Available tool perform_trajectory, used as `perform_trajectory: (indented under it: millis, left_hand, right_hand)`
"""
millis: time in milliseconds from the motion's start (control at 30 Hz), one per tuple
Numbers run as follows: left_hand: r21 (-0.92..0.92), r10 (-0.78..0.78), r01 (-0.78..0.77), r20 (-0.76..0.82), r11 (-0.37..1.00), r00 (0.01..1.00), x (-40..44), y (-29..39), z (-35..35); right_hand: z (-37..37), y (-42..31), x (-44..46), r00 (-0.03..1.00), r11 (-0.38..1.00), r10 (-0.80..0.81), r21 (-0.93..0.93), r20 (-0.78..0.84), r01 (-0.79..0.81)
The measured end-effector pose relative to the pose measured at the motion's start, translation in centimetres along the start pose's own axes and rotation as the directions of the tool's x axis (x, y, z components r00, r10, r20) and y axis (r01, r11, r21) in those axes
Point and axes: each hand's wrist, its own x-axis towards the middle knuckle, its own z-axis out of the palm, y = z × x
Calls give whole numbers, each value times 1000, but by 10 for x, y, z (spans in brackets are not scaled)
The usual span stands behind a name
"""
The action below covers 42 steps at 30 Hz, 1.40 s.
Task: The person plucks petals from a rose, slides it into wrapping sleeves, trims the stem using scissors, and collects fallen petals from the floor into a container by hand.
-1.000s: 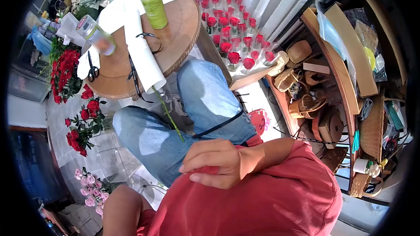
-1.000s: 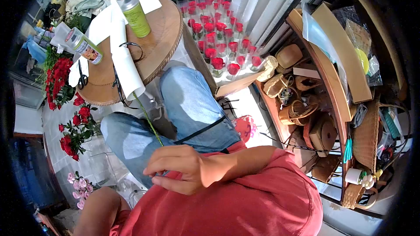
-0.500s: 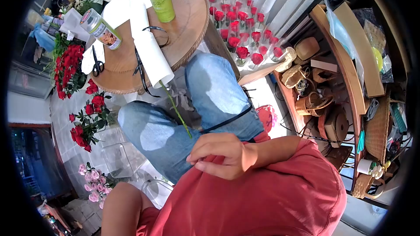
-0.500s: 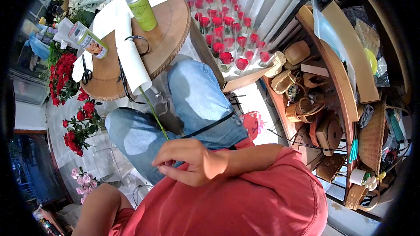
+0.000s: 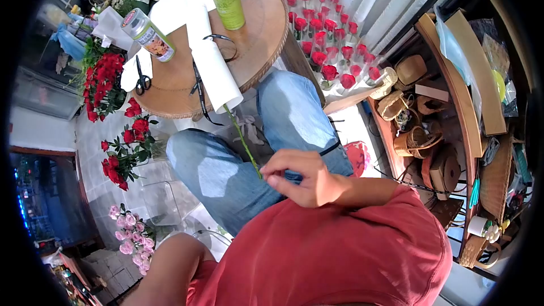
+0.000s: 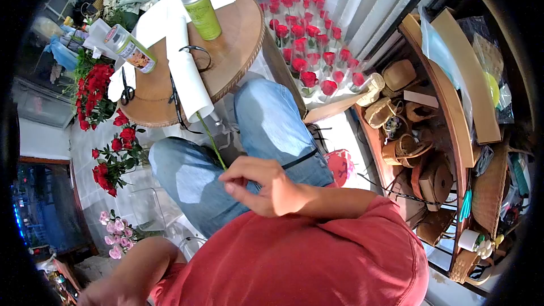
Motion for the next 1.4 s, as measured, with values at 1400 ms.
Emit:
perform_trajectory:
  millis: [1400]
  left_hand:
    - [222, -963, 973, -239, 68, 122, -263, -39, -1]
  right_hand:
    - [-7, 102, -16, 834, 847, 532, 69, -149, -528]
